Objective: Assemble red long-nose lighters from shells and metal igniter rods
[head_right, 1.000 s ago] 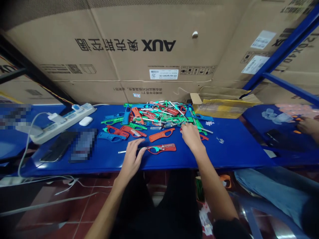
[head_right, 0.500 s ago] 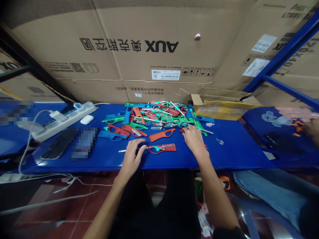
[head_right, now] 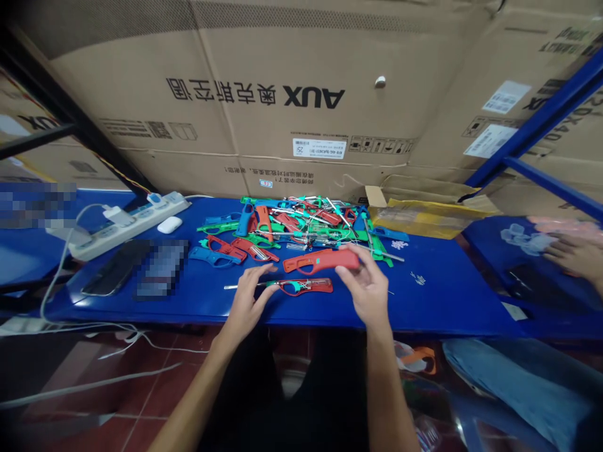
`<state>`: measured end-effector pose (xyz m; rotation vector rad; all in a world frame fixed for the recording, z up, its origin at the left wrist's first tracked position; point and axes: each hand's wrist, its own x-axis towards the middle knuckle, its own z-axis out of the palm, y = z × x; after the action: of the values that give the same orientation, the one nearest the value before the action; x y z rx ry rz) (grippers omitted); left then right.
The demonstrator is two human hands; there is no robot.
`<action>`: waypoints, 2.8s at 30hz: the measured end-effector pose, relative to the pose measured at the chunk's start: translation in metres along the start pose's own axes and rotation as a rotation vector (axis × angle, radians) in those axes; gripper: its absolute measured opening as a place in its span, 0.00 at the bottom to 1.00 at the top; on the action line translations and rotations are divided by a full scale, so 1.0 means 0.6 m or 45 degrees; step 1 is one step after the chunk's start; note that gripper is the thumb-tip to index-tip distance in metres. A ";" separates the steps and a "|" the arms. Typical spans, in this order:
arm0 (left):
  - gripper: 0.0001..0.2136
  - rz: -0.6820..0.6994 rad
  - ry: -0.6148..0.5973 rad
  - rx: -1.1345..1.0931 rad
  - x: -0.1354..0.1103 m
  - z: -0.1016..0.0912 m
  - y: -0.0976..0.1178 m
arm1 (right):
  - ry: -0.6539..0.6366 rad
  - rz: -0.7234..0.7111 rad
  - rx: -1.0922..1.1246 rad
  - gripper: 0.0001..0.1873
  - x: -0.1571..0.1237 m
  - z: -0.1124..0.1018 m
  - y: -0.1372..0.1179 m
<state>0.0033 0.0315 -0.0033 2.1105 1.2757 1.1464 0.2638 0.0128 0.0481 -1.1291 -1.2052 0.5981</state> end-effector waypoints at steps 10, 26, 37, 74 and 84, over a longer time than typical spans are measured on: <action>0.13 0.174 -0.035 0.264 0.000 0.008 -0.010 | -0.329 0.067 -0.435 0.18 -0.046 -0.007 0.075; 0.16 0.102 -0.187 0.366 0.006 0.005 -0.008 | -0.488 0.015 -0.759 0.16 -0.051 -0.008 0.088; 0.15 0.074 -0.187 0.372 0.007 0.008 -0.001 | -0.585 -0.171 -0.831 0.16 -0.050 -0.006 0.089; 0.09 0.210 -0.245 0.284 0.012 -0.030 -0.026 | -0.661 -0.128 -0.834 0.16 -0.045 -0.001 0.076; 0.10 0.255 -0.216 0.343 0.010 -0.030 -0.018 | -0.662 -0.120 -0.810 0.16 -0.044 -0.001 0.081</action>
<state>-0.0155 0.0407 0.0022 2.5211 1.2183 0.8866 0.2656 0.0082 -0.0071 -1.4794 -1.9768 0.4555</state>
